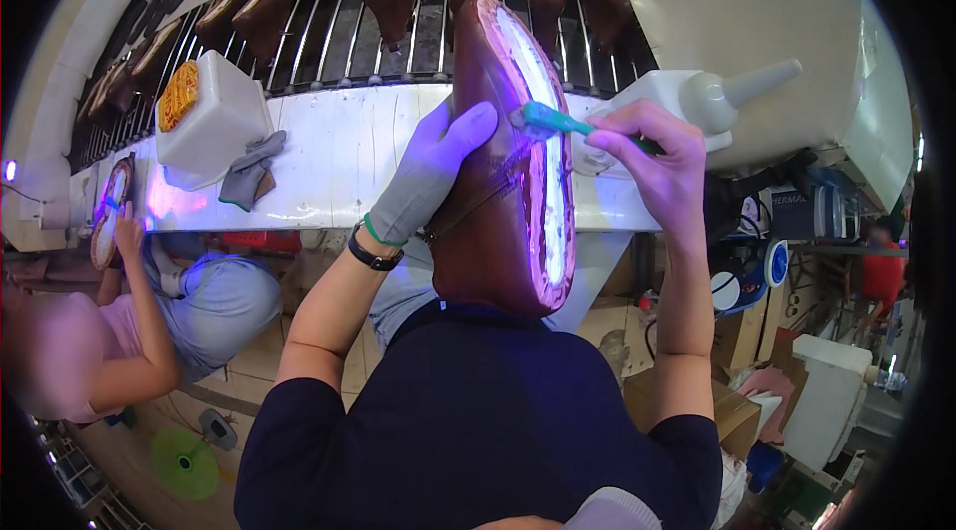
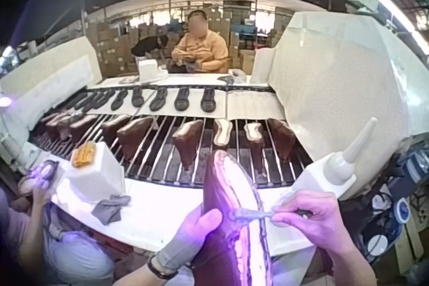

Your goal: Applying glue to the edges and bottom of shoe uppers and soles using a brush on a manufacturing line.

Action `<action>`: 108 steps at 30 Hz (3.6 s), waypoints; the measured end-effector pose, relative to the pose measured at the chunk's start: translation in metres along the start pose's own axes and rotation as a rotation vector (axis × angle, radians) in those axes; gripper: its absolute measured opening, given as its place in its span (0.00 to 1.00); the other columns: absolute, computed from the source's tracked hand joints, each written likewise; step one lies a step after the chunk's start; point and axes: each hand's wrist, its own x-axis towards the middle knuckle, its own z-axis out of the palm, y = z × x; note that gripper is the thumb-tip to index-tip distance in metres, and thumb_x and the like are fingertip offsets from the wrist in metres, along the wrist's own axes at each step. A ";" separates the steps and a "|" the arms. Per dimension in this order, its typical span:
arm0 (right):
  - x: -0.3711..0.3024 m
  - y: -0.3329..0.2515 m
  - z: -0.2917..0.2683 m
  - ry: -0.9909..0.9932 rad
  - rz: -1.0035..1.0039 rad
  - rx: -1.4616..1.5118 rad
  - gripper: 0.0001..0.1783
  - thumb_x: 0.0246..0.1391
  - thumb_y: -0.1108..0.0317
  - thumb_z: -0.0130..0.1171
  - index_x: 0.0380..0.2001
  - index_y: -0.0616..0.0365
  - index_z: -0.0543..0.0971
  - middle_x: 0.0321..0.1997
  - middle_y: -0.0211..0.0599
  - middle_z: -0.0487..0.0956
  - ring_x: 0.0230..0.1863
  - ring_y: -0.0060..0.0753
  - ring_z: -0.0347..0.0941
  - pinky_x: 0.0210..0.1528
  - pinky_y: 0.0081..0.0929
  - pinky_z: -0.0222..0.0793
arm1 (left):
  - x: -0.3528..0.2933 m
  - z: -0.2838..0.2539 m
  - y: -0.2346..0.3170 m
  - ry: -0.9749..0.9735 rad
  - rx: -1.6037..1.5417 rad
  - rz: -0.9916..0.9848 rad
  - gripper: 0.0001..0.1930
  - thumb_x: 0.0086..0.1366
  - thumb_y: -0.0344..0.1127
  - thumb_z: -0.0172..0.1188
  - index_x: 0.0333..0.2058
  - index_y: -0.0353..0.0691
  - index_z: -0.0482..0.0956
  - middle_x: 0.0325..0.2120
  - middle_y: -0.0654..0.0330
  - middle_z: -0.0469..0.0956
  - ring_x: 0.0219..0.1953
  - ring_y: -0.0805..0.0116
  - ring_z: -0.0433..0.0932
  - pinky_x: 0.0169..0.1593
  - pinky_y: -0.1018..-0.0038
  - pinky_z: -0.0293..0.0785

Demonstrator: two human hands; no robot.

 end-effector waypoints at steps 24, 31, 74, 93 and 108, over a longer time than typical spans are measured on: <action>0.061 0.019 -0.014 -0.287 0.000 0.135 0.07 0.50 0.68 0.70 0.27 0.60 0.85 0.20 0.20 0.75 0.22 0.09 0.58 0.23 0.16 0.50 | -0.012 -0.005 0.006 -0.048 0.104 -0.027 0.31 0.63 0.46 0.63 0.58 0.31 0.67 0.47 0.58 0.77 0.46 0.72 0.75 0.52 0.73 0.72; 0.038 0.016 -0.019 -0.497 0.079 0.102 0.09 0.41 0.75 0.72 0.27 0.66 0.83 0.28 0.37 0.81 0.31 0.27 0.76 0.35 0.23 0.69 | -0.011 -0.013 -0.003 0.065 0.127 0.027 0.23 0.66 0.45 0.59 0.52 0.33 0.73 0.40 0.61 0.79 0.40 0.76 0.75 0.47 0.77 0.72; 0.046 -0.002 0.029 -0.811 -0.086 0.317 0.13 0.34 0.72 0.76 0.26 0.63 0.85 0.25 0.38 0.82 0.28 0.30 0.79 0.32 0.25 0.71 | -0.034 0.000 -0.074 -0.063 0.391 0.255 0.19 0.65 0.42 0.60 0.51 0.38 0.75 0.45 0.59 0.79 0.45 0.74 0.78 0.51 0.77 0.74; 0.054 -0.002 0.038 -0.819 -0.101 0.321 0.08 0.43 0.72 0.73 0.27 0.62 0.85 0.27 0.35 0.83 0.28 0.25 0.79 0.34 0.22 0.71 | -0.069 -0.002 -0.027 -0.422 0.295 0.060 0.14 0.64 0.28 0.61 0.49 0.45 0.82 0.21 0.66 0.77 0.18 0.82 0.74 0.22 0.82 0.70; 0.041 0.026 0.082 -0.005 0.176 0.389 0.05 0.49 0.73 0.69 0.31 0.62 0.85 0.27 0.28 0.83 0.26 0.10 0.71 0.28 0.13 0.62 | -0.017 -0.167 -0.016 0.245 1.034 -0.300 0.35 0.71 0.56 0.46 0.64 0.30 0.60 0.55 0.44 0.72 0.56 0.59 0.73 0.61 0.69 0.65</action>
